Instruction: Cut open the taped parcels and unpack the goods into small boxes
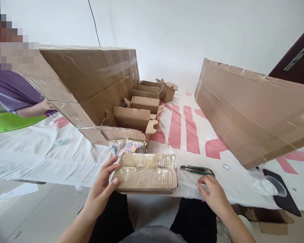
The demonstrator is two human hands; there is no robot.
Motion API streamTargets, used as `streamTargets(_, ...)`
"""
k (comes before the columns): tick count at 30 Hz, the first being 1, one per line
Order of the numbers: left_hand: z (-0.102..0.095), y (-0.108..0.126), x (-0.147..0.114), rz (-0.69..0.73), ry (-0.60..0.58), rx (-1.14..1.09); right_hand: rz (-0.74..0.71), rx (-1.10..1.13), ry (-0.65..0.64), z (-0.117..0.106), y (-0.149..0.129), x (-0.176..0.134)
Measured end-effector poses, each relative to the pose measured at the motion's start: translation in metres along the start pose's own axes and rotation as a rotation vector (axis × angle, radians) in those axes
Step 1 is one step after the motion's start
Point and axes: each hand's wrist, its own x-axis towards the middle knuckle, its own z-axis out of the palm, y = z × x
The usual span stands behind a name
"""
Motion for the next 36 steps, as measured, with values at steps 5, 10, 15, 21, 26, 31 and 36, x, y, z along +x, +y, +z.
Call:
streamTargets(5,0.005,0.025,-0.007,0.052,0.094,-0.241,-0.164,0.103,0.096,-0.005,-0.037,0.008)
streamTargets(10,-0.003,0.039,-0.019,0.225,0.023,-0.272,-0.378,0.203,0.159,-0.011,-0.071,0.014)
streamTargets(15,-0.008,0.033,-0.021,0.384,-0.104,0.067,-0.521,0.193,0.139,-0.006,-0.087,0.024)
streamTargets(21,0.002,0.026,-0.023,0.526,-0.01,0.215,-0.536,0.125,0.184,-0.001,-0.091,0.031)
streamTargets(26,0.006,0.025,-0.025,0.543,0.038,0.237,-0.56,-0.051,0.123,0.002,-0.102,0.037)
streamTargets(31,0.006,0.027,-0.026,0.552,0.039,0.265,-0.486,-0.085,0.199,0.006,-0.106,0.047)
streamTargets(36,0.007,0.031,-0.027,0.522,0.036,0.293,-0.408,0.003,0.094,0.007,-0.107,0.068)
